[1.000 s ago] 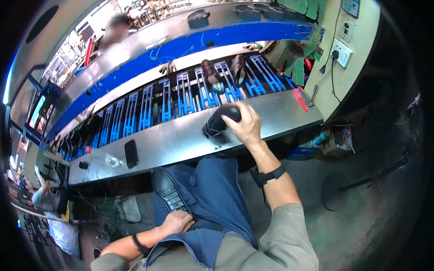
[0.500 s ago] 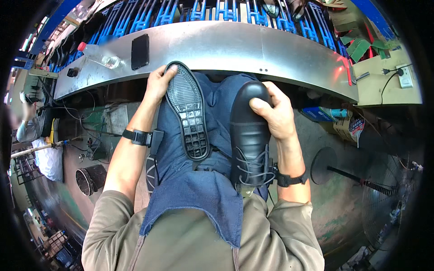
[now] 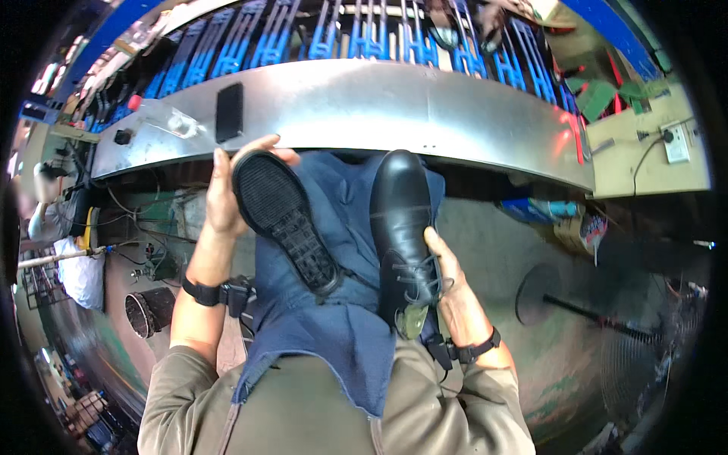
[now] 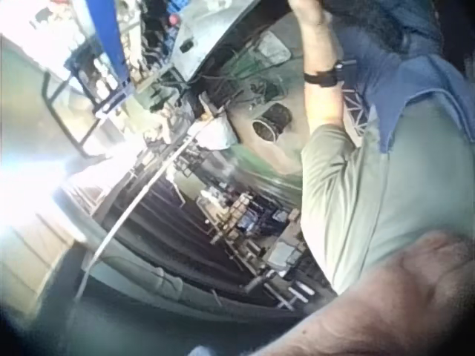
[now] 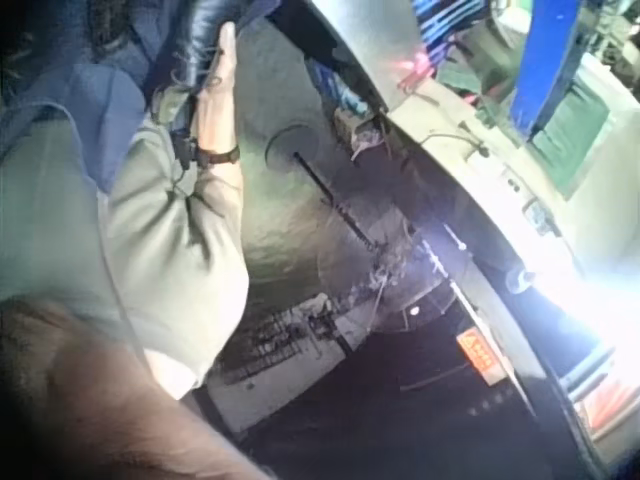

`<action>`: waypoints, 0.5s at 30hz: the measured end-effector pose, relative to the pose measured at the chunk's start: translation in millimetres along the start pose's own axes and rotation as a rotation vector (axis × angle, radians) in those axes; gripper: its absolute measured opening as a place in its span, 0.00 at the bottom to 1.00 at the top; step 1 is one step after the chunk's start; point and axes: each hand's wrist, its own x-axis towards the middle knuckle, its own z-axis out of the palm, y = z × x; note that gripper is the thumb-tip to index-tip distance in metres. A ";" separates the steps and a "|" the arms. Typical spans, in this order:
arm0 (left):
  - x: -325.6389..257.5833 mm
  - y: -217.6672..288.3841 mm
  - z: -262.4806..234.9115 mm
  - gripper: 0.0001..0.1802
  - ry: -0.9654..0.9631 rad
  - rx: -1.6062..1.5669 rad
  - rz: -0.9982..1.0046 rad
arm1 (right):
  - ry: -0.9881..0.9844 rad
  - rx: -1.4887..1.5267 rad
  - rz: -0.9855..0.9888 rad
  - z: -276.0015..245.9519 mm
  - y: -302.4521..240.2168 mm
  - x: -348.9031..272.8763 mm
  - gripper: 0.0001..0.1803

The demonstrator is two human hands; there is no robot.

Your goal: Polishing and inspecting finished shoes on a factory conveyor line.

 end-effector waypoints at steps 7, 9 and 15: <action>-8.9 14.4 80.3 0.46 -0.098 -0.342 0.058 | -0.347 -0.699 -0.196 121.7 -2.7 -7.0 0.46; -16.5 17.8 91.5 0.44 -0.074 -0.198 0.078 | -0.378 -0.751 -0.263 124.8 4.8 -10.8 0.45; -25.0 30.1 111.1 0.40 -0.090 0.140 0.179 | -0.440 -0.726 -0.250 124.9 4.6 -17.0 0.44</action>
